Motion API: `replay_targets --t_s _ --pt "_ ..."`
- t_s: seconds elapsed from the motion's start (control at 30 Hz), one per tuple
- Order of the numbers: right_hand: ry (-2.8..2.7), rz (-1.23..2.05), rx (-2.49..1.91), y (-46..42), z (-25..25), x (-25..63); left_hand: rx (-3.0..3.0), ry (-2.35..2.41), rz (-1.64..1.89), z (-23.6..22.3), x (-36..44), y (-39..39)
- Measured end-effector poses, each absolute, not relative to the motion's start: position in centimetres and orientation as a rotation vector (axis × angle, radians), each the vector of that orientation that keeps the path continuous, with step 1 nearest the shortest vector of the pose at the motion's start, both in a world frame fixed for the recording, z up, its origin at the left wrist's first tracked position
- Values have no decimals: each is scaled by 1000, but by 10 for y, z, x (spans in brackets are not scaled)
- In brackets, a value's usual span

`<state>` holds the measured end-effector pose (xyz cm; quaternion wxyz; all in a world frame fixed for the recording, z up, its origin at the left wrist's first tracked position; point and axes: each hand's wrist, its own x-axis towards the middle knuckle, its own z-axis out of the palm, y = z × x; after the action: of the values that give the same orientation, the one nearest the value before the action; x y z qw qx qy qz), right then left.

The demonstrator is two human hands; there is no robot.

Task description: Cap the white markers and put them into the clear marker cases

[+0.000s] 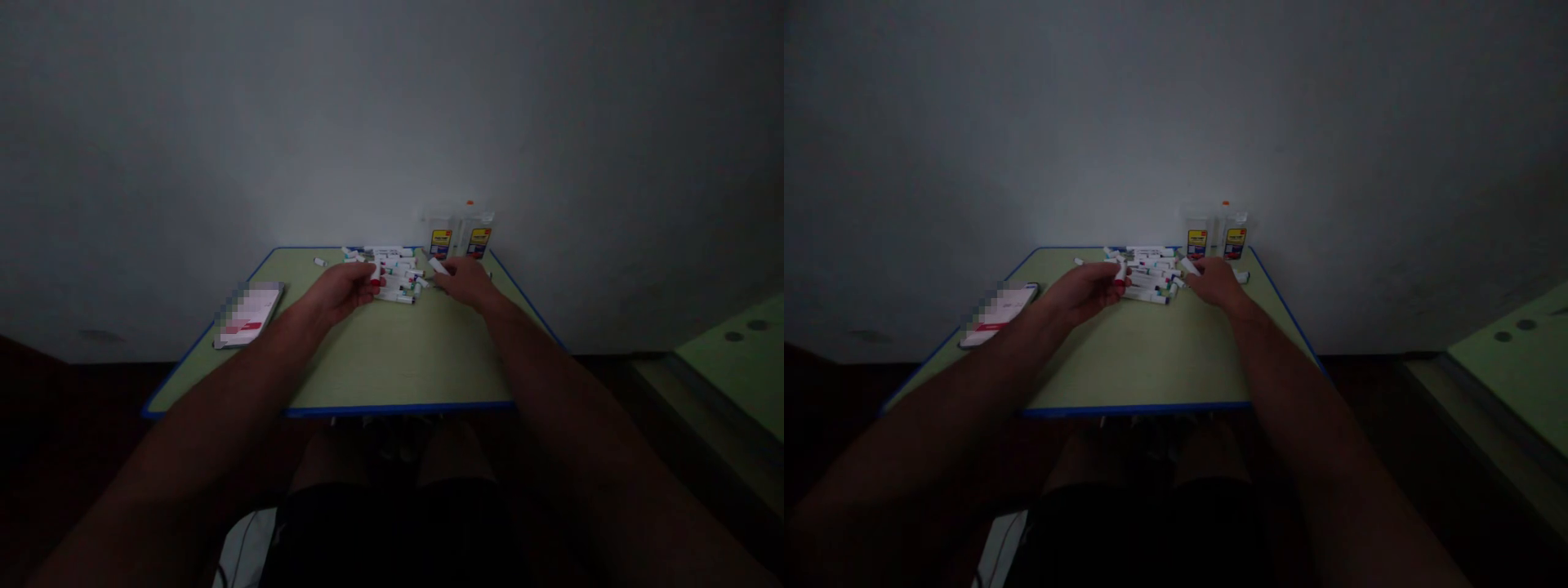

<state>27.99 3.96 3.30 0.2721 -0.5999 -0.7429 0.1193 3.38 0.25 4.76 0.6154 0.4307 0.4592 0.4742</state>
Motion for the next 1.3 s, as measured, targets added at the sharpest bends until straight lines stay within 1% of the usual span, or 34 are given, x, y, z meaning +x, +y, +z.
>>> replay_targets --t_s 0.1,0.27,0.73,0.87,1.3 --pt "-1960 455 -1591 37 30 275 852 1051 1160 42 25 0" --pt "-1784 719 -1607 34 28 269 819 1081 1186 35 18 2" --pt "-1513 1261 -1337 30 32 262 736 1092 1231 31 11 9" --pt "-1490 1315 -1284 31 30 263 757 1097 1244 29 12 9" --pt "-1503 1308 -1274 28 31 260 804 1121 1249 27 14 9"
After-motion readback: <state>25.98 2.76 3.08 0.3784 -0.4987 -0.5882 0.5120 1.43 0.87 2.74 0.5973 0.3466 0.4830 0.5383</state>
